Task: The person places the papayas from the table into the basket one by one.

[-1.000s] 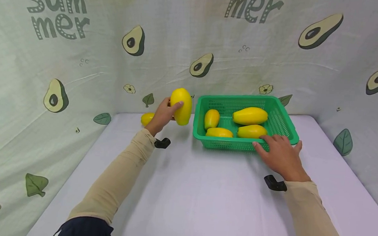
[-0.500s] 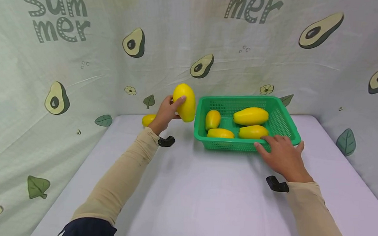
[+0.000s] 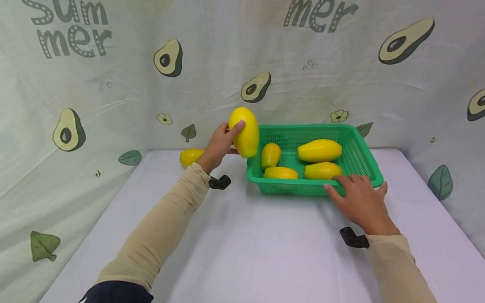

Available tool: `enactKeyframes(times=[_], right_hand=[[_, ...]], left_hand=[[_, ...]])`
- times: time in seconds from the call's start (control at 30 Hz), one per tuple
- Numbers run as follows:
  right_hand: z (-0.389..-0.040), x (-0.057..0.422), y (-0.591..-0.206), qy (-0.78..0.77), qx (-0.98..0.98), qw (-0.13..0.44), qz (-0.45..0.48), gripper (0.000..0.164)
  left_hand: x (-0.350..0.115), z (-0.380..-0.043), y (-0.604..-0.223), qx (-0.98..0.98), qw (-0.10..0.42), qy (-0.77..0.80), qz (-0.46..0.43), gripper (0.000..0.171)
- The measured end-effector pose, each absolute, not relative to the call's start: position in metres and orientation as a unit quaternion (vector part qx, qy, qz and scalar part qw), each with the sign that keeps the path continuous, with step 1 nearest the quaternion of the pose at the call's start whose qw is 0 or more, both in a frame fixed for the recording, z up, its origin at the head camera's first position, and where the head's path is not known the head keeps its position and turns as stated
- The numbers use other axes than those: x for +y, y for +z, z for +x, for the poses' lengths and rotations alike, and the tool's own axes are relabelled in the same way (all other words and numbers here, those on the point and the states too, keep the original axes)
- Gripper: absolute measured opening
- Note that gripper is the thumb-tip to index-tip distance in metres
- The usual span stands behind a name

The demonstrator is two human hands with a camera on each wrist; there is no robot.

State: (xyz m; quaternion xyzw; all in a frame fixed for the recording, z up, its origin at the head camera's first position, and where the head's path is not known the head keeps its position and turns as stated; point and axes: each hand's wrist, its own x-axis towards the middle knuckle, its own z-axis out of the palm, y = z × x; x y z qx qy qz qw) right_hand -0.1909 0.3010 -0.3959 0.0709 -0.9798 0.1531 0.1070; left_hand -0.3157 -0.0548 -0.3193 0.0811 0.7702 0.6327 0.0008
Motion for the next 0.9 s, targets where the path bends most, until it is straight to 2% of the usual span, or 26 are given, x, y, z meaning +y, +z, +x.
enactKeyframes(times=[0.27, 0.9], right_hand=[[-0.19, 0.301, -0.394, 0.147, -0.981, 0.107, 0.068, 0.065], [-0.188, 0.299, -0.395, 0.145, -0.981, 0.107, 0.072, 0.065]], left_hand=[[-0.042, -0.317, -0.314, 0.764, 0.021, 0.641, 0.077, 0.081], [-0.013, -0.323, -0.297, 0.735, 0.055, 0.669, 0.097, 0.074]])
